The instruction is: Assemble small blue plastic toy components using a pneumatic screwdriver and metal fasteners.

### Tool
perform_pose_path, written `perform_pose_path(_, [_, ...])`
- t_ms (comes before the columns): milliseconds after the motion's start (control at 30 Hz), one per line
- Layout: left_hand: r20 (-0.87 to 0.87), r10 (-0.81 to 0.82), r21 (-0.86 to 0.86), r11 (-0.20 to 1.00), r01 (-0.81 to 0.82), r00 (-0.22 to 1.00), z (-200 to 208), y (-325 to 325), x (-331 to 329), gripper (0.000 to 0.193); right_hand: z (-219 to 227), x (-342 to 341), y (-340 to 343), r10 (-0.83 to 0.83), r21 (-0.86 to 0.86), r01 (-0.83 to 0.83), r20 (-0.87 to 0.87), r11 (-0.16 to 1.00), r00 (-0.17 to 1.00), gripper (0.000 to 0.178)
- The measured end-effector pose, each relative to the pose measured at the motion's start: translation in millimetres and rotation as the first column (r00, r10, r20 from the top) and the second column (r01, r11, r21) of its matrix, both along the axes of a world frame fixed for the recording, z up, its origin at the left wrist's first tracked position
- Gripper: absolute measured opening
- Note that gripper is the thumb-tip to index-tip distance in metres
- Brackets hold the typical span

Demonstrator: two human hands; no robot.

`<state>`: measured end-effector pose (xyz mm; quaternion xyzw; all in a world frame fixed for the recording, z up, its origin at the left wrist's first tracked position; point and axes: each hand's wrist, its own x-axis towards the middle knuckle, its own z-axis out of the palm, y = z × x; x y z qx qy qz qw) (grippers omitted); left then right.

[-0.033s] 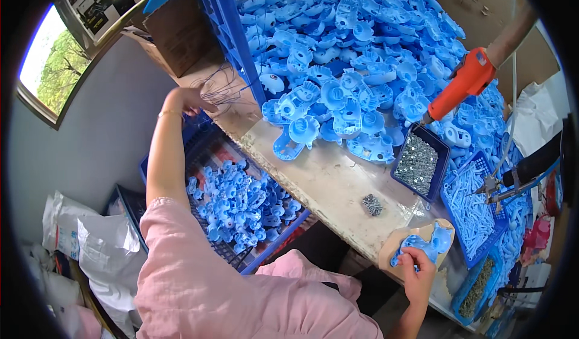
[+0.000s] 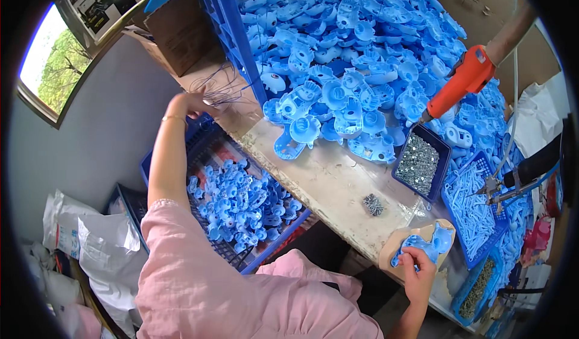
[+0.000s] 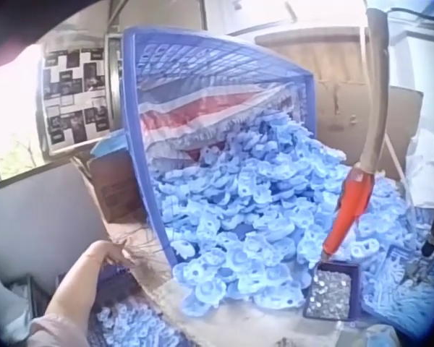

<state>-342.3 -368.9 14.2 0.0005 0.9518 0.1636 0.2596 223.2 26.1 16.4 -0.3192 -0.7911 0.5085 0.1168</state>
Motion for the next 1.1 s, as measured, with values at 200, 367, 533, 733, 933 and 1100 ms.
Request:
perform_pose_path(200, [-0.446, -0.293, 0.107, 0.920, 0.376, 0.846, -78.5, -43.0, -35.1, 0.052, -6.0, -6.1, -0.1, 0.043, -0.018, -0.043, 0.000, 0.999, 0.999, 0.013])
perform_pose_path(367, [-0.634, -0.250, -0.129, 0.967, 0.219, 0.732, -71.8, -46.7, -72.1, 0.009, -11.3, -9.2, -2.7, -0.016, -0.046, 0.014, -0.043, 0.999, 0.999, 0.011])
perform_pose_path(533, [-0.965, 0.262, 0.259, 0.923, 0.284, 0.027, 41.4, 38.9, -90.5, 0.009, -6.4, -11.4, -1.7, 0.013, -0.006, -0.013, 0.019, 1.000, 1.000, 0.014])
perform_pose_path(733, [-0.400, 0.430, 0.901, 0.021, 0.434, 0.809, 53.9, 47.4, -127.8, 0.047, -9.2, -19.3, -3.5, 0.015, 0.028, -0.016, 0.032, 0.999, 0.999, 0.014])
perform_pose_path(933, [-0.304, 0.486, 0.913, 0.393, 0.106, 0.820, -0.1, 16.0, -77.6, 0.051, -5.8, -13.8, -4.6, 0.016, 0.059, -0.017, 0.012, 0.998, 1.000, 0.013])
perform_pose_path(1100, [-0.948, 0.234, 0.253, 0.965, 0.067, 0.215, -32.2, 10.7, -28.5, 0.039, 1.2, -12.3, -5.7, -0.006, 0.073, 0.005, 0.014, 0.997, 1.000, 0.013])
